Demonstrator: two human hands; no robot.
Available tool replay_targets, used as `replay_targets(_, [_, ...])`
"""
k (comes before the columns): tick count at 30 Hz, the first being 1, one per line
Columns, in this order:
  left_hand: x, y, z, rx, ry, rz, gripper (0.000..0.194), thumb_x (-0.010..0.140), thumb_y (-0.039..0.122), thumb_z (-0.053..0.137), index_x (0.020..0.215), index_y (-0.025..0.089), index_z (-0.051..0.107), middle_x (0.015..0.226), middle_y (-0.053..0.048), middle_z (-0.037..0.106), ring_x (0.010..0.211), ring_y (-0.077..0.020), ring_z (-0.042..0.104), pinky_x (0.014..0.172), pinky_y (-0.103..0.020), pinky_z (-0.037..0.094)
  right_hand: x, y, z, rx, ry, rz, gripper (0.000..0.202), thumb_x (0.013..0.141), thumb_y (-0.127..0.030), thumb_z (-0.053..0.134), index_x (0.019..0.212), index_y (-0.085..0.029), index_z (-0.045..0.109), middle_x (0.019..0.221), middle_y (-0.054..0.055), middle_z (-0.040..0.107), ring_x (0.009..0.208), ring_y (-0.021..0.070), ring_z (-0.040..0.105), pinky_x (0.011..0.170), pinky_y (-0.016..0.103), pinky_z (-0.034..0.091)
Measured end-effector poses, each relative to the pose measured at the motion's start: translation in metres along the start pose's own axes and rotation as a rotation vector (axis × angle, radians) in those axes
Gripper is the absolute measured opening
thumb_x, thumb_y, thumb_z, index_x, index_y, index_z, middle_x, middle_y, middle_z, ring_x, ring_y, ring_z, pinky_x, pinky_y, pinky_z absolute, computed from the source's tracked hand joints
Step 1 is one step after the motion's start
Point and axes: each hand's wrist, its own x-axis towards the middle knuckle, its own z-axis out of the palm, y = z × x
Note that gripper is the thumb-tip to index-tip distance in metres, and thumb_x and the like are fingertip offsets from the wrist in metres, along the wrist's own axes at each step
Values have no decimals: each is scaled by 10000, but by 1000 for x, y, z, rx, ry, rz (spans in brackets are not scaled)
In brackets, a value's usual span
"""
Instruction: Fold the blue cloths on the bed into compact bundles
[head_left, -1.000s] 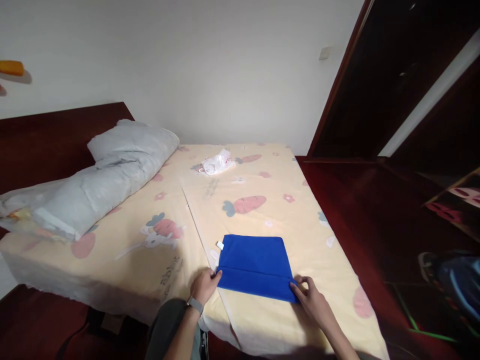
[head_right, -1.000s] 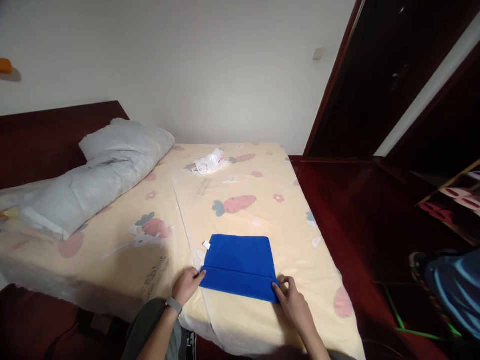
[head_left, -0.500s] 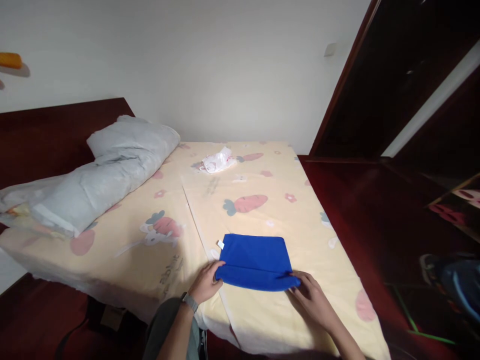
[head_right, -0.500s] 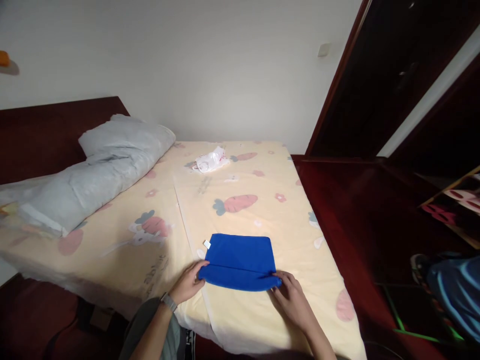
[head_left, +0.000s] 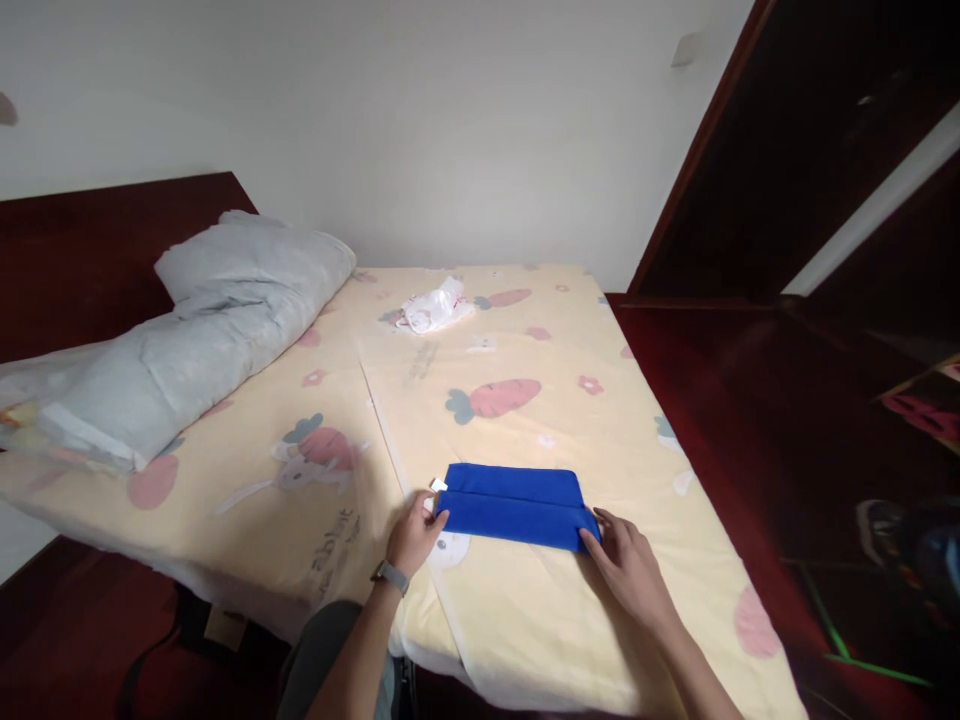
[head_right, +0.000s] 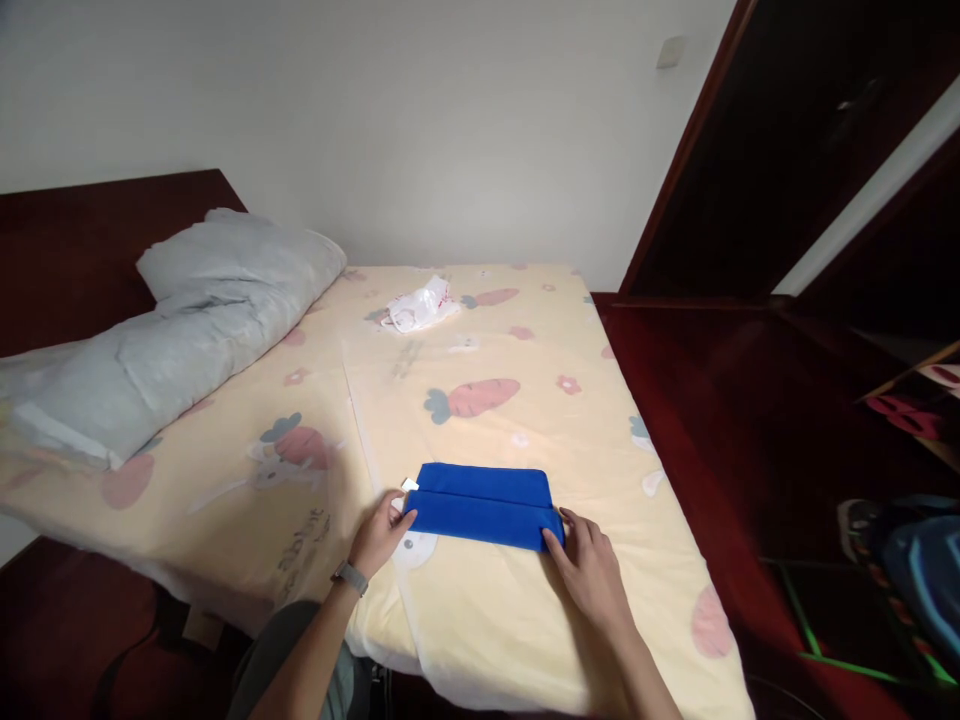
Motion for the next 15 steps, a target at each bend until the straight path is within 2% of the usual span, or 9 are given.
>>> replay_targets(3, [-4,6,-5,88,24,227,325,862,263,559,1182,246,612,1085,-81,676,1056,-257,613,955,-390,471,-1,5,0,-75,-35,-214,596,839,-507,591,1382,-284,490,1381,94,519,1241,304,507,1057,462,428])
replay_targets(5, [-6,10,-6,136,-57,361,452,799,164,575,1239,264,611,1256,-85,621,1209,-284,534,1060,-429,407,2,7,3,-121,-41,-283,581,824,-440,604,1374,-282,506,1404,93,499,1237,307,514,1044,469,442])
replay_targets(8, [-6,10,-2,165,-149,404,631,736,74,555,1329,288,566,1349,-64,579,1273,-286,490,1100,-445,380,11,7,10,-158,-22,-318,511,852,-384,557,1341,-239,538,1402,109,520,1224,308,526,1037,476,442])
replay_targets(11, [3,4,2,115,-126,408,646,745,47,513,1347,278,541,1356,-62,579,1292,-266,482,1122,-448,375,21,5,11,-125,-34,-305,476,879,-396,525,1323,-225,537,1346,105,584,1213,302,539,1035,472,432])
replay_targets(15, [28,-2,7,-81,-73,372,517,809,110,528,1311,234,539,1289,-89,612,1217,-237,549,1075,-406,437,34,2,6,13,-67,-108,479,897,-482,501,1306,-233,507,1189,89,675,1073,275,618,906,407,489])
